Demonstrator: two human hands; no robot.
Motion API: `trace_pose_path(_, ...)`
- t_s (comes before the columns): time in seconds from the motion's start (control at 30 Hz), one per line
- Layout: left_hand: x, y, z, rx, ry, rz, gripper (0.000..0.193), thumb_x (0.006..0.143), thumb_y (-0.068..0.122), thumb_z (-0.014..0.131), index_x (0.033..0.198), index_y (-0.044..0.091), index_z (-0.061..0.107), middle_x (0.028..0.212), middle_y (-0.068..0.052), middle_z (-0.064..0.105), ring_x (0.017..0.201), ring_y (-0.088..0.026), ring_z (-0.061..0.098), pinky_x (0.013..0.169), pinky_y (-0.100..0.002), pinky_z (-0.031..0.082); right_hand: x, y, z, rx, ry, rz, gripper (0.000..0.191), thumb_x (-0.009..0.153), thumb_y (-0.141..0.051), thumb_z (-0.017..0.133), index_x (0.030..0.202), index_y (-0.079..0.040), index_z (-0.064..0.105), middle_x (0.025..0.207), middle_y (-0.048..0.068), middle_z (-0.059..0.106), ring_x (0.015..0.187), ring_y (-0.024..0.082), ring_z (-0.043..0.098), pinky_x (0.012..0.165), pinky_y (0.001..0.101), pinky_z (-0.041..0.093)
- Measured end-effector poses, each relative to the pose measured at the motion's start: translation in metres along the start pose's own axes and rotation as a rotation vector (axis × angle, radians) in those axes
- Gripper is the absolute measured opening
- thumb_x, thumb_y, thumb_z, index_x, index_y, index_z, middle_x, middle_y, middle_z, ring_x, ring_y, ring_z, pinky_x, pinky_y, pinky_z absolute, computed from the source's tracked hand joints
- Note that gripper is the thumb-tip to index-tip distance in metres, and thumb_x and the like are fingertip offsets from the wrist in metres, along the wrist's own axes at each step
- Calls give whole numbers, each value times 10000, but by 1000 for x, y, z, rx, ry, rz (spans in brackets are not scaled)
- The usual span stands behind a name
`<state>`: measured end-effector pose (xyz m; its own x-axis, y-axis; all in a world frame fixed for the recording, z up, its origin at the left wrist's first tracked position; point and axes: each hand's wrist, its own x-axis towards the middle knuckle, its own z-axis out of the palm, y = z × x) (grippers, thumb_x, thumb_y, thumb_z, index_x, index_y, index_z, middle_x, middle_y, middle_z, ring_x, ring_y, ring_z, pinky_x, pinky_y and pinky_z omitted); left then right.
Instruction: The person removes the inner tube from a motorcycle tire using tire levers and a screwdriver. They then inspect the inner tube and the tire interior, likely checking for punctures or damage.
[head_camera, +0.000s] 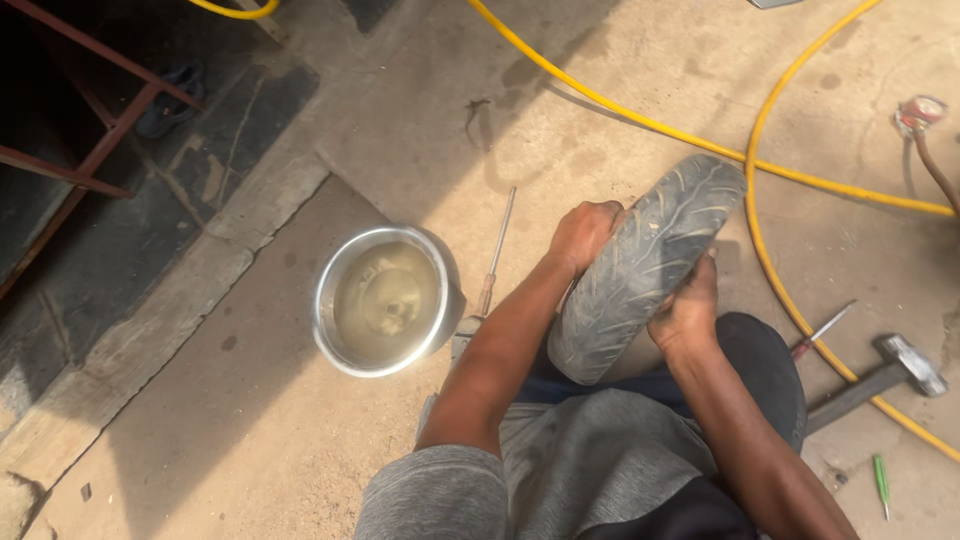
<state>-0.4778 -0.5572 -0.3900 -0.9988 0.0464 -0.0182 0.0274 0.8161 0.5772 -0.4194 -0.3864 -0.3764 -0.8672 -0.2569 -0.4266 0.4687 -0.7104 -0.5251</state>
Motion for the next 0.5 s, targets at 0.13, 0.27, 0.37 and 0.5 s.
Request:
trace_pose_path(0.13, 20, -4, -18, 244, -37, 83, 318, 945, 352, 522, 954, 101, 718, 989, -165, 749, 968, -366, 709, 831, -489, 547, -6, -7, 14, 75, 38, 71, 889, 875, -767, 278, 1560, -202, 324, 1598, 29, 416, 1477, 279, 382, 1185, 546, 295)
trace_pose_path(0.27, 36, -9, -21, 338, -63, 208, 284, 933, 324, 529, 999, 123, 719, 1003, -113, 739, 967, -321, 710, 807, -463, 556, -13, -16, 22, 133, -149, 138, 1109, 839, -880, 311, 1593, -67, 313, 1650, 114, 384, 1513, 334, 341, 1211, 557, 247)
trace_pose_path(0.37, 52, -10, -21, 409, -4, 245, 287, 950, 349, 542, 971, 134, 730, 978, -84, 740, 965, -296, 702, 839, -432, 543, -9, -20, 22, 137, -151, 116, 1063, 802, -861, 320, 1600, -159, 279, 1649, 50, 365, 1517, 283, 334, 1226, 549, 242)
trace_pose_path(0.5, 52, -12, -12, 393, 68, 369, 260, 897, 328, 566, 925, 139, 744, 930, -80, 737, 954, -278, 701, 885, -426, 518, -1, -14, 6, 174, -220, 137, 1066, 805, -843, 324, 1606, -143, 255, 1645, 53, 350, 1519, 288, 323, 1235, 538, 235)
